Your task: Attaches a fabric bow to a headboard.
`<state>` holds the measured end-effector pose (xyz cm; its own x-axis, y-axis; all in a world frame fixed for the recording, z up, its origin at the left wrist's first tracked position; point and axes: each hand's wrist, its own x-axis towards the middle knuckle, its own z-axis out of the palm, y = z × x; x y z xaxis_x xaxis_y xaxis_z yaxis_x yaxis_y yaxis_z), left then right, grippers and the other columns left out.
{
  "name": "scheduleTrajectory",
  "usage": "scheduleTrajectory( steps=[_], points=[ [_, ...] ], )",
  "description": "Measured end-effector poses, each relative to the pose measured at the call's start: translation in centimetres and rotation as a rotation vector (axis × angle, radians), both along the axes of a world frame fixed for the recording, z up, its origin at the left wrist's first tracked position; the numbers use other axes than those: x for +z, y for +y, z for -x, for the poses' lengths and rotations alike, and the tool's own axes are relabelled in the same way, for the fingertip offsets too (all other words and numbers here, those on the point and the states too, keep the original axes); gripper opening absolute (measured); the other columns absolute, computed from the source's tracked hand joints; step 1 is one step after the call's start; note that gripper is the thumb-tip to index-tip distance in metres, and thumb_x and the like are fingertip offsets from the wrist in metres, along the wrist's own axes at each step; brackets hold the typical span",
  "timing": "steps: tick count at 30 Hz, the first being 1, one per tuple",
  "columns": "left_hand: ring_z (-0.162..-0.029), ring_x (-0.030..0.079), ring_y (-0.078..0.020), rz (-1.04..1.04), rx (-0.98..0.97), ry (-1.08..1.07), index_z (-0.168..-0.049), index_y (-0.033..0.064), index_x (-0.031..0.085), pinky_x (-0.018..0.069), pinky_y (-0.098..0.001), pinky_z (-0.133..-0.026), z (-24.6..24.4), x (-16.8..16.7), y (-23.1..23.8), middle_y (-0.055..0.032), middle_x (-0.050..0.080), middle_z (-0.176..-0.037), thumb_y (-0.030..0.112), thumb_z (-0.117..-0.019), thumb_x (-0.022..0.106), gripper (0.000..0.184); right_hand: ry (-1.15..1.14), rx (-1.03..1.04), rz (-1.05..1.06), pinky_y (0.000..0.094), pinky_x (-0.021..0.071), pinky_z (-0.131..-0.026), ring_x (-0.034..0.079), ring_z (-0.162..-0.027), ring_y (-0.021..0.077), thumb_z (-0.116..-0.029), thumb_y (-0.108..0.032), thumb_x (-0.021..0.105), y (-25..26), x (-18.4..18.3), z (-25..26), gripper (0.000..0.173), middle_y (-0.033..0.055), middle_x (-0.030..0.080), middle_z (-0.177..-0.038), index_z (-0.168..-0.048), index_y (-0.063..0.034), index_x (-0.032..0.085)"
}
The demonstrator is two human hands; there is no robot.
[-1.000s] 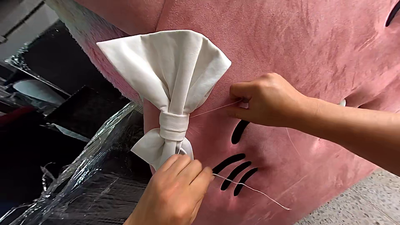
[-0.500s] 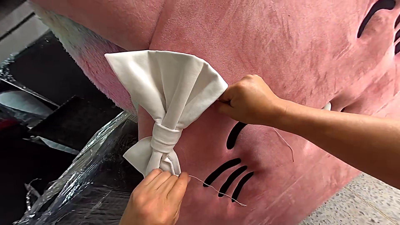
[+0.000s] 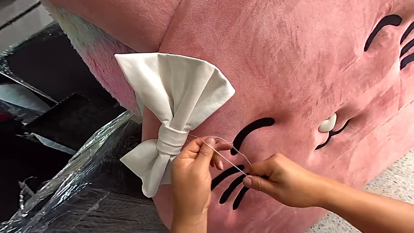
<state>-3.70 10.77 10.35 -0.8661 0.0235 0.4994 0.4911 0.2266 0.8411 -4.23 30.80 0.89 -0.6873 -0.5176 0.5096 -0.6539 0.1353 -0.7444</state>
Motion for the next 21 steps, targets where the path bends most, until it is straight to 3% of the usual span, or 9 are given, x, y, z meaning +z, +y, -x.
scheduleTrajectory(
  steps=[3, 5, 8, 11, 13, 15, 16, 19, 21],
  points=[
    [-0.067, 0.069, -0.0189, -0.134, -0.166, -0.123, -0.105, -0.0026, 0.069, 0.0593, -0.0299, -0.064, -0.3, 0.4, -1.0, -0.0197, 0.073, -0.087, 0.011, -0.1073, 0.042, 0.030, -0.117, -0.066, -0.194, 0.0324, 0.0403, -0.051, 0.050, -0.054, 0.0088, -0.1074, -0.048, 0.046, -0.7, -1.4, 2.1, 0.048, -0.0035, 0.050, -0.060, -0.079, -0.0146, 0.064],
    [-0.069, 0.069, -0.0199, -0.120, -0.192, -0.126, -0.107, -0.0015, 0.069, 0.0609, -0.0327, -0.070, -0.6, 0.2, -1.6, -0.0160, 0.070, -0.081, 0.010, -0.1066, 0.042, 0.029, -0.011, -0.230, -0.322, 0.0374, 0.0449, -0.054, 0.056, -0.059, 0.0117, -0.1063, -0.048, 0.047, -0.5, -0.7, 2.5, 0.044, -0.0034, 0.055, -0.063, -0.081, -0.0179, 0.067],
    [-0.073, 0.070, -0.0206, -0.001, -0.134, -0.037, -0.107, 0.0008, 0.069, 0.0620, -0.0346, -0.076, -1.2, -0.2, -1.9, -0.0142, 0.070, -0.082, 0.009, -0.1061, 0.046, 0.024, 0.284, -0.458, -0.237, 0.0382, 0.0584, -0.064, 0.069, -0.079, 0.0112, -0.1000, -0.050, 0.059, 0.3, 1.7, 1.5, 0.033, -0.0058, 0.070, -0.092, -0.110, -0.0233, 0.075],
    [-0.078, 0.071, -0.0212, 0.093, -0.074, -0.007, -0.109, 0.0029, 0.071, 0.0625, -0.0349, -0.078, -1.6, -0.3, -2.0, -0.0134, 0.072, -0.088, 0.010, -0.1040, 0.052, 0.021, 0.359, -0.384, -0.072, 0.0331, 0.0586, -0.086, 0.066, -0.105, 0.0098, -0.0960, -0.050, 0.067, -0.7, 4.6, 1.0, 0.054, -0.0030, 0.068, -0.120, -0.140, -0.0195, 0.062],
    [-0.082, 0.072, -0.0211, 0.152, -0.031, 0.006, -0.108, 0.0034, 0.074, 0.0625, -0.0346, -0.080, -1.8, 0.0, -2.1, -0.0122, 0.073, -0.094, 0.012, -0.1026, 0.057, 0.020, 0.291, -0.204, -0.027, 0.0285, 0.0586, -0.077, 0.066, -0.089, 0.0058, -0.0975, -0.038, 0.070, -1.8, 5.5, 1.7, 0.041, -0.0039, 0.070, -0.105, -0.133, -0.0168, 0.068],
    [-0.091, 0.073, -0.0208, 0.276, 0.037, 0.070, -0.106, 0.0050, 0.077, 0.0621, -0.0344, -0.084, -2.0, 0.4, -2.3, -0.0100, 0.075, -0.100, 0.015, -0.1016, 0.060, 0.020, 0.202, -0.110, 0.026, 0.0219, 0.0533, -0.058, 0.061, -0.065, 0.0001, -0.0988, -0.025, 0.069, -1.9, 6.1, 2.9, 0.016, -0.0084, 0.070, -0.079, -0.110, -0.0169, 0.077],
    [-0.096, 0.072, -0.0182, 0.387, 0.109, 0.133, -0.104, 0.0084, 0.079, 0.0619, -0.0321, -0.085, -2.2, 0.5, -2.5, -0.0060, 0.075, -0.105, 0.018, -0.1008, 0.062, 0.020, 0.165, -0.106, 0.046, 0.0207, 0.0515, -0.055, 0.060, -0.062, -0.0011, -0.0998, -0.023, 0.068, -1.5, 6.4, 3.4, 0.012, -0.0099, 0.069, -0.075, -0.102, -0.0179, 0.078],
    [-0.104, 0.069, -0.0095, 0.741, 0.374, 0.413, -0.105, 0.0132, 0.080, 0.0595, -0.0231, -0.085, -3.1, 0.6, -3.4, -0.0024, 0.072, -0.114, 0.023, -0.0994, 0.062, 0.021, 0.099, -0.116, 0.144, 0.0197, 0.0550, -0.060, 0.065, -0.069, -0.0017, -0.1024, -0.025, 0.064, 0.3, 6.6, 4.4, 0.014, -0.0107, 0.072, -0.081, -0.096, -0.0185, 0.075],
    [-0.104, 0.068, -0.0188, 0.967, 0.554, 0.611, -0.107, 0.0079, 0.080, 0.0556, -0.0323, -0.089, -3.9, 0.7, -3.9, -0.0129, 0.072, -0.112, 0.020, -0.0992, 0.061, 0.024, 0.039, -0.013, 0.360, 0.0249, 0.0569, -0.077, 0.066, -0.091, 0.0054, -0.1049, -0.021, 0.055, 0.9, 6.2, 5.1, 0.020, -0.0040, 0.070, -0.101, -0.096, -0.0124, 0.071]
  ],
)
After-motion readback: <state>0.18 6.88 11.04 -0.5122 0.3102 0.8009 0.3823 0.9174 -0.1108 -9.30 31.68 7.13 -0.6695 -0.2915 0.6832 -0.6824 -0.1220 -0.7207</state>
